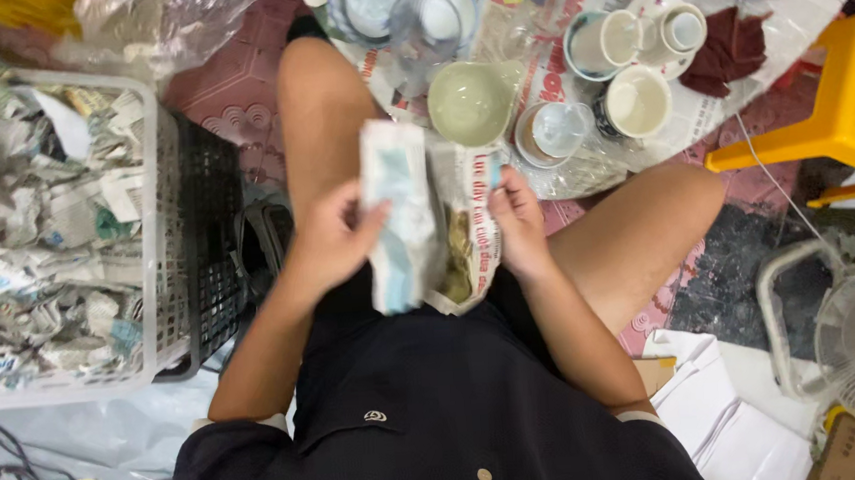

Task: The person sits on the floor and wraps individual ceramic cups and bowls with newspaper. They unfold newspaper sheets, place a ceramic item on the paper, fold the paper around the item, and set the wrapped item aside. The process is repeated for multiple items.

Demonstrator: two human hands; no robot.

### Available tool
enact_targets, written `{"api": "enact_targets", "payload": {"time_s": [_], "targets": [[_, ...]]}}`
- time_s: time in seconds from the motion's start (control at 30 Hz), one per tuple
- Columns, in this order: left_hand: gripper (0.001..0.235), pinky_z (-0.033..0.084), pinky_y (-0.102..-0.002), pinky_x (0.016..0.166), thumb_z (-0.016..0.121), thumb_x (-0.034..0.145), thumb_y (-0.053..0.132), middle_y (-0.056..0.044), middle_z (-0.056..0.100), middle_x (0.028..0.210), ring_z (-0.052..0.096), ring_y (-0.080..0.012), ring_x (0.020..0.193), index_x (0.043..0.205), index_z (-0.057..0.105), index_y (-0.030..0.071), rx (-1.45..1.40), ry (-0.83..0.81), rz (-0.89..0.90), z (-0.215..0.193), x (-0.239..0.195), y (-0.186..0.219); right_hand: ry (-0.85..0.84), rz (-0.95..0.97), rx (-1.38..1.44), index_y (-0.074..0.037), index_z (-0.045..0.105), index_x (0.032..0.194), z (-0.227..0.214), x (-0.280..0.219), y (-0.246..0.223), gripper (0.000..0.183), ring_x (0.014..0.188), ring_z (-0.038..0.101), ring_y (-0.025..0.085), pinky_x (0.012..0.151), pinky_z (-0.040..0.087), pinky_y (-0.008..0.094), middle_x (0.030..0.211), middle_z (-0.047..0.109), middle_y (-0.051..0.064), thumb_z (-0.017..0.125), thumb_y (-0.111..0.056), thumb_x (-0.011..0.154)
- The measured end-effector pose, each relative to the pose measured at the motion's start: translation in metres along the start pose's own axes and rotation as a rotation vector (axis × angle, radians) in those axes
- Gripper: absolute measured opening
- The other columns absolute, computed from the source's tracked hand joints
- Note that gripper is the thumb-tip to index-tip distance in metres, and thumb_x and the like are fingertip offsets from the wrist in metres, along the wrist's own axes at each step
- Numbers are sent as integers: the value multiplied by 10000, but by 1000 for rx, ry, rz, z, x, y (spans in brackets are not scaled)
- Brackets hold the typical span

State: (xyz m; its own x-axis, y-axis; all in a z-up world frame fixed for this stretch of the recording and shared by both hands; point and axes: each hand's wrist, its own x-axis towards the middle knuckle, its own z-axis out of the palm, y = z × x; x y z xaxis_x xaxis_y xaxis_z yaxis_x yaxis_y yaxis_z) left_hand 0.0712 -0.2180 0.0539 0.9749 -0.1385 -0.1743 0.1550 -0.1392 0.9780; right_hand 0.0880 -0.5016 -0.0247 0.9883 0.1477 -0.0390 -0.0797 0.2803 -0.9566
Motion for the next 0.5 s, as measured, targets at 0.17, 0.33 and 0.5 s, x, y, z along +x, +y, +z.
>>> {"api": "enact_targets", "payload": {"time_s": [0.17, 0.33, 0.5], "targets": [[173, 534, -225, 690, 720, 989, 98, -11, 742, 940, 651, -35, 786, 1130, 731, -2, -80, 260, 30, -87, -17, -18, -53, -78, -134, -65, 538, 1063, 8, 28, -19, 115, 915, 532, 53, 841, 463, 220, 1008, 605, -22, 551, -147, 1142], [248, 512, -220, 654, 763, 907, 75, -15, 731, 969, 647, -57, 780, 1131, 689, 0, 26, 421, -42, -113, -34, -9, 9, -115, -325, -35, 510, 1075, 32, 43, -4, 89, 858, 535, 41, 761, 460, 206, 960, 598, -14, 533, -112, 1114], [519, 515, -389, 728, 932, 694, 71, -223, 614, 920, 623, -338, 820, 1109, 665, -88, 827, 858, 284, -91, -45, 3, 22, -112, -385, -38, 518, 1061, 42, 44, 16, 86, 775, 521, 37, 674, 434, 212, 885, 592, -19, 545, -104, 1111]]}}
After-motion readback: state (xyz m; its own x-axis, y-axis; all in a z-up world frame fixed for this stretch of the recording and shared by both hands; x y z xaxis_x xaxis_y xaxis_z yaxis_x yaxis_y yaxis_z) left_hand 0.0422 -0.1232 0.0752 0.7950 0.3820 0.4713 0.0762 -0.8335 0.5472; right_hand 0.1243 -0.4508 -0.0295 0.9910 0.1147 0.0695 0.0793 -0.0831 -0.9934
